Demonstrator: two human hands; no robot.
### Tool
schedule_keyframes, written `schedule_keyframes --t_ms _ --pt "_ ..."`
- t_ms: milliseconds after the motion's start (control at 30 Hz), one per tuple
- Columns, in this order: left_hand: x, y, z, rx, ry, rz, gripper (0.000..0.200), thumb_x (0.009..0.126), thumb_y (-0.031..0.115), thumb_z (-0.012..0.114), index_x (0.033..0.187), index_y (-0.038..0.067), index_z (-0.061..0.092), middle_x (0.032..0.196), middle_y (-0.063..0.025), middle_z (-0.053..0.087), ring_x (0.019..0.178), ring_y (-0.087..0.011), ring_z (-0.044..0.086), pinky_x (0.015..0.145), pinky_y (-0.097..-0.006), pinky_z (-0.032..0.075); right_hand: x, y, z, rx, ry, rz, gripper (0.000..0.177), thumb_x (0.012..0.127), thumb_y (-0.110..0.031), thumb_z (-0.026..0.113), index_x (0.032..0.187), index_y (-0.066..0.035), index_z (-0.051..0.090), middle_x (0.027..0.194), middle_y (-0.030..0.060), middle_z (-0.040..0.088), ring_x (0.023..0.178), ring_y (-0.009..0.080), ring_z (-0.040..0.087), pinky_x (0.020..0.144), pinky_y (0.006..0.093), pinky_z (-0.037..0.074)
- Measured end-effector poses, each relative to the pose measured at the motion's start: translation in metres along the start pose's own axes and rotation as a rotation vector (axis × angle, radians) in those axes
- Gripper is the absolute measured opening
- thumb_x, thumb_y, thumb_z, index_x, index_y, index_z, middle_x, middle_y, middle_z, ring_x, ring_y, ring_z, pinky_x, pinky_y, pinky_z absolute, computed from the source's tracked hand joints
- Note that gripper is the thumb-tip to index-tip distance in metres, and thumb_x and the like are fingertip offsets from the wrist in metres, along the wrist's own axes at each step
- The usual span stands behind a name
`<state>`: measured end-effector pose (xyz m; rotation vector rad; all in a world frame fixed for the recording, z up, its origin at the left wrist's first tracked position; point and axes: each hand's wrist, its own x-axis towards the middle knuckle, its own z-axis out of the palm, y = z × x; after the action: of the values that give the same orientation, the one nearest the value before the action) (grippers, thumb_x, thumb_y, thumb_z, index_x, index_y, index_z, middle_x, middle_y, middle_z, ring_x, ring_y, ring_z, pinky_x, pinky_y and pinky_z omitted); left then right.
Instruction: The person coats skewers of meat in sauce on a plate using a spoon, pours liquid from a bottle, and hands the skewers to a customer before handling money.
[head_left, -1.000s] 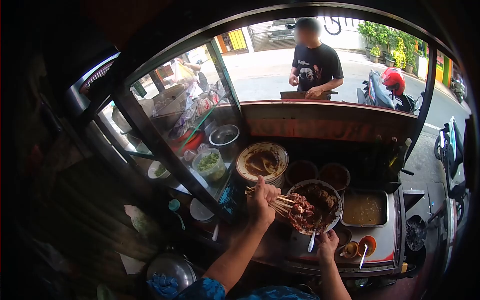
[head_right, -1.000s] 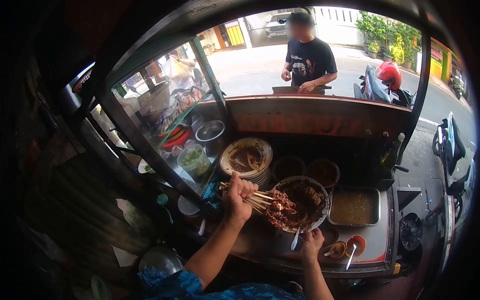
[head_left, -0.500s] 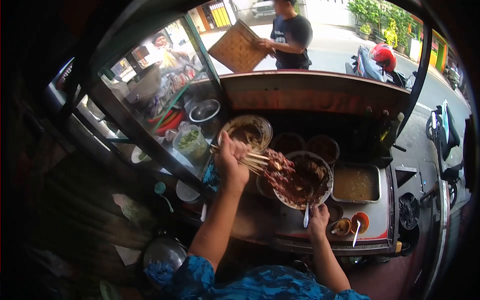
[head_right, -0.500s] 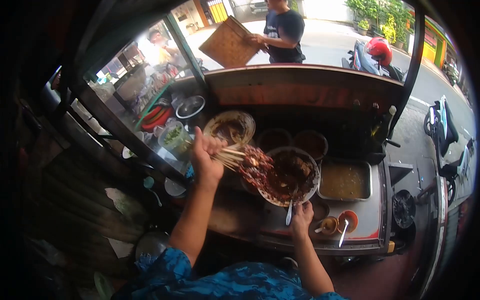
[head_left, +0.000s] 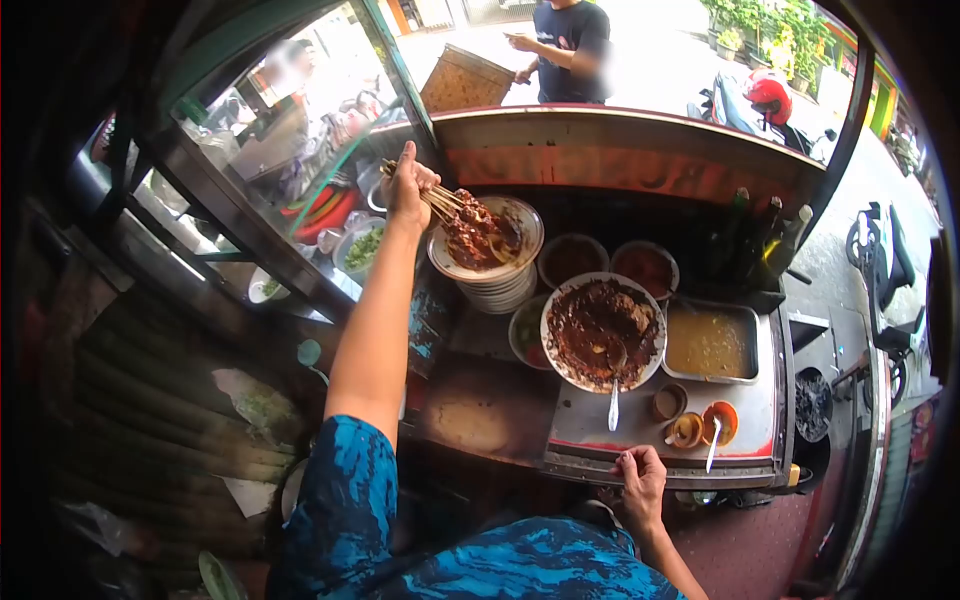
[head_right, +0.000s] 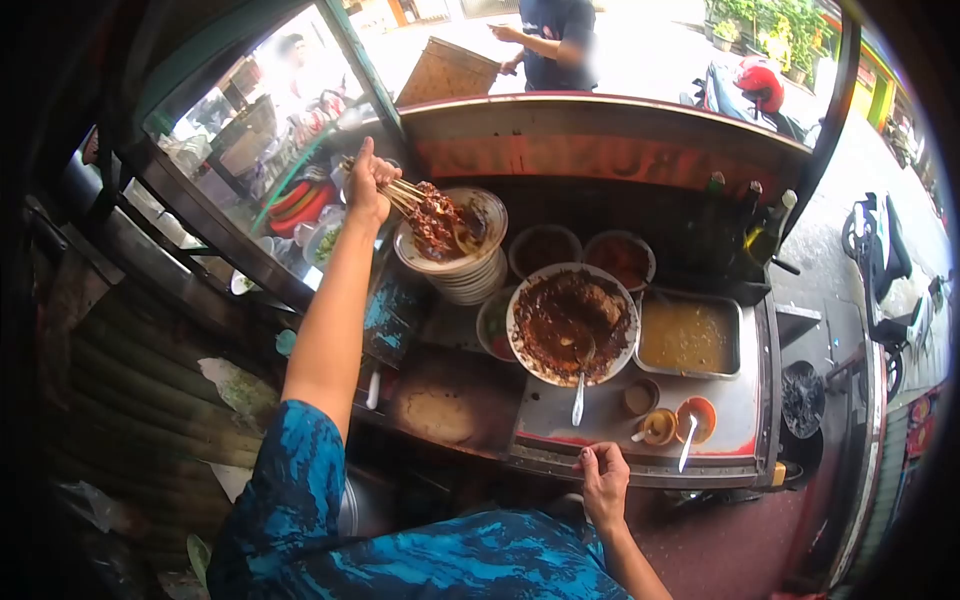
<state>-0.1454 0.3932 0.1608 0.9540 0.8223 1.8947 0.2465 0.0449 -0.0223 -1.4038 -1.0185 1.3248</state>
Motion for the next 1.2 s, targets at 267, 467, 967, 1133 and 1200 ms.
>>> schedule_keyframes --t_ms 267,467,967,1133,1200 --pt "0.021 -0.036 -0.017 0.008 0.014 -0.09 0.048 0.086 0.044 0.075 0.059 0.014 0.048 0.056 -0.0031 0.051 0.052 -0.0166 0.052 0.059 -0.0328 0.047 -0.038 0.013 -0.023 -0.023 -0.04 0.121 0.02 0.099 -0.015 0.059 0.085 -0.001 0.061 0.071 0.0021 0.062 0.063 0.0074 0.058 0.058 0.0251 0.05" --pt "0.011 -0.032 -0.028 0.366 0.111 -0.522 0.068 0.076 0.049 0.082 0.117 0.002 0.055 0.093 -0.0097 0.066 0.087 -0.0269 0.067 0.08 -0.0447 0.056 -0.065 0.052 -0.078 -0.413 -0.179 0.241 0.027 0.094 -0.024 0.064 0.085 0.001 0.064 0.071 0.0118 0.066 0.062 0.0193 0.063 0.059 0.0341 0.051" --pt "-0.147 0.01 -0.052 0.572 0.386 -0.129 0.095 0.07 0.023 0.086 0.141 -0.012 0.034 0.15 -0.032 0.029 0.145 -0.0378 0.023 0.119 -0.0426 0.019 -0.002 0.217 -0.178 -1.168 -0.204 -0.106 0.052 0.077 -0.023 0.07 0.119 0.004 0.056 0.111 0.0281 0.061 0.105 0.0437 0.059 0.093 0.0509 0.047" --pt "-0.243 0.019 -0.033 0.579 0.442 0.104 0.054 0.075 0.019 0.084 0.115 0.005 0.051 0.107 -0.0073 0.058 0.105 -0.0157 0.052 0.089 -0.0319 0.04 0.012 0.201 -0.175 -1.09 -0.331 -0.018 0.064 0.076 -0.022 0.07 0.131 0.003 0.046 0.127 0.0322 0.052 0.113 0.0457 0.055 0.098 0.0497 0.046" --pt "-0.298 0.023 -0.013 0.537 0.386 0.118 0.046 0.081 0.016 0.079 0.116 0.005 0.051 0.107 -0.0067 0.057 0.099 -0.0148 0.053 0.089 -0.0294 0.041 0.002 0.197 -0.174 -1.096 -0.265 -0.126 0.055 0.073 -0.017 0.068 0.122 0.003 0.054 0.124 0.0326 0.056 0.111 0.0447 0.058 0.094 0.0492 0.048"
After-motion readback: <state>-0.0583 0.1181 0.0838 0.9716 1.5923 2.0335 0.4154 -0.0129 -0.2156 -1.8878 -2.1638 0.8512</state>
